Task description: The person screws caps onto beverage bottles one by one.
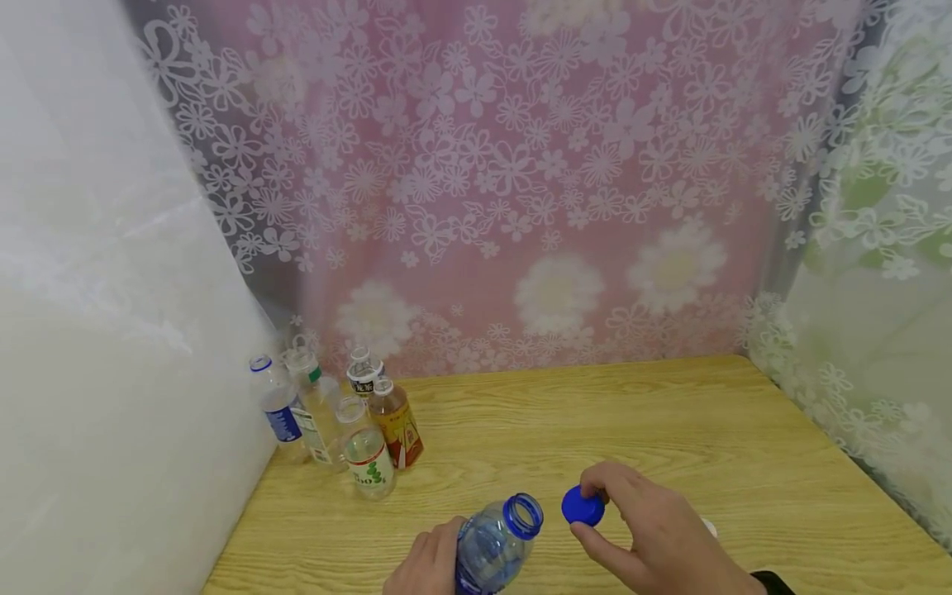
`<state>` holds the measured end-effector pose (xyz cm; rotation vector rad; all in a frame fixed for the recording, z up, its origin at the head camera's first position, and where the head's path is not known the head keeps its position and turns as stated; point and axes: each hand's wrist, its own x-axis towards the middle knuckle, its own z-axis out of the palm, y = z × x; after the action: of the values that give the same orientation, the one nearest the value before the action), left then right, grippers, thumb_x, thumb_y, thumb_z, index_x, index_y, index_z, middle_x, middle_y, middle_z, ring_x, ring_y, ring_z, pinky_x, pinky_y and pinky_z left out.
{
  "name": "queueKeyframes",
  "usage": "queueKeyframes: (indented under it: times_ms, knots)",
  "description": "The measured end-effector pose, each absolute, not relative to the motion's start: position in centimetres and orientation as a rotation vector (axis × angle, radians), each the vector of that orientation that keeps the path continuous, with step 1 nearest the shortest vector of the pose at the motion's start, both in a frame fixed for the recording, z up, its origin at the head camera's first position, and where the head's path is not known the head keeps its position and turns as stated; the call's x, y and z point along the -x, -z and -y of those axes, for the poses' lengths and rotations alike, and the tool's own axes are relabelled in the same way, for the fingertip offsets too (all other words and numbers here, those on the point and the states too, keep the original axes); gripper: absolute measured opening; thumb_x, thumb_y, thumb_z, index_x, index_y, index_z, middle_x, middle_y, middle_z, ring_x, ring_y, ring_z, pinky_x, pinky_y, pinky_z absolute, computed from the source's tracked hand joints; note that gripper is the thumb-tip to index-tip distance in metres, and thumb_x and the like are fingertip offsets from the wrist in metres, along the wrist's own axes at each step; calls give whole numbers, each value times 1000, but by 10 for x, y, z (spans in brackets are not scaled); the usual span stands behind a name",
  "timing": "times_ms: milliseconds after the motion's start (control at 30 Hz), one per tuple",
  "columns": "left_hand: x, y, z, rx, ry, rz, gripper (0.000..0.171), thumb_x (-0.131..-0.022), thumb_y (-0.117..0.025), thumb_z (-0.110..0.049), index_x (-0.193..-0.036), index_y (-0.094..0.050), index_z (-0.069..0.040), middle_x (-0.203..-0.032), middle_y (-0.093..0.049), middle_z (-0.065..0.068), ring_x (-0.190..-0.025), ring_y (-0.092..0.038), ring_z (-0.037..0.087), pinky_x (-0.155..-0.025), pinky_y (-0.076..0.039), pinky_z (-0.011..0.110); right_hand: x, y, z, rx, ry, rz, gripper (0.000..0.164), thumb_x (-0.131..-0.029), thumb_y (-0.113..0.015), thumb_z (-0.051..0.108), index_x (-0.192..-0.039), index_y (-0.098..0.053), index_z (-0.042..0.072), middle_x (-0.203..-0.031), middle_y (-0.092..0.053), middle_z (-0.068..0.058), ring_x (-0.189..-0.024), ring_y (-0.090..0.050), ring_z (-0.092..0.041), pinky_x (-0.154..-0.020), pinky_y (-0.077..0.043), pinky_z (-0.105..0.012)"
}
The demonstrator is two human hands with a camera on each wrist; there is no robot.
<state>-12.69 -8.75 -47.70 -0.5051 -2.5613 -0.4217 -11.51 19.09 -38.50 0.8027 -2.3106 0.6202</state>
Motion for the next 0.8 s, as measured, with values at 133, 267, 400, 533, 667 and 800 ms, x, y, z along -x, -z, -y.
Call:
queueKeyframes:
  times_ms: [133, 267, 400, 533, 667, 800]
  knots:
    - [126, 471, 86, 532, 437, 2633, 66, -80, -68, -68, -118, -62, -15, -93, -66, -8, -80, -61, 8, -55, -47, 22, 114, 384, -189, -818, -639, 2291, 39, -83, -83, 23, -110, -55, 22, -97, -52, 22, -81, -50, 6, -67, -40, -8]
    - [125, 469, 86, 556, 453, 2664, 72, -79, -64, -74, -120, -61, -15, -94, -66, -7, -82, -61, 8, -56, -47, 22, 111, 383, -187, -828, -675, 2297, 39, -83, -83, 22, -110, -55, 24, -102, -57, 19, -83, -51, 5, -69, -42, -8]
    - [126, 474, 84, 560, 427, 2595, 64, -81, -66, -68, -116, -63, -15, -91, -66, -7, -79, -62, 8, -55, -46, 21, 111, 383, -183, -869, -736, 2301, 35, -85, -82, 20, -106, -54, 24, -109, -63, 12, -84, -53, 3, -73, -44, -9]
    - [126, 477, 83, 563, 412, 2552, 62, -82, -65, -68, -115, -64, -15, -90, -67, -7, -79, -62, 9, -55, -46, 21, 111, 384, -180, -913, -765, 2312, 40, -86, -81, 19, -118, -57, 20, -110, -62, 12, -86, -54, 2, -73, -45, -10]
    - [125, 478, 82, 572, 398, 2523, 59, -85, -62, -67, -114, -65, -15, -91, -67, -7, -79, -63, 9, -56, -48, 22, 113, 387, -178, -988, -749, 2320, 58, -87, -80, 16, -138, -54, 18, -120, -63, 9, -97, -61, -2, -79, -50, -13]
    - [126, 481, 80, 585, 372, 2474, 59, -87, -59, -67, -114, -66, -15, -90, -68, -6, -78, -63, 9, -56, -49, 22, 116, 392, -179, -1078, -727, 2282, 63, -88, -78, 16, -145, -51, 15, -130, -64, 2, -109, -64, -11, -86, -52, -16]
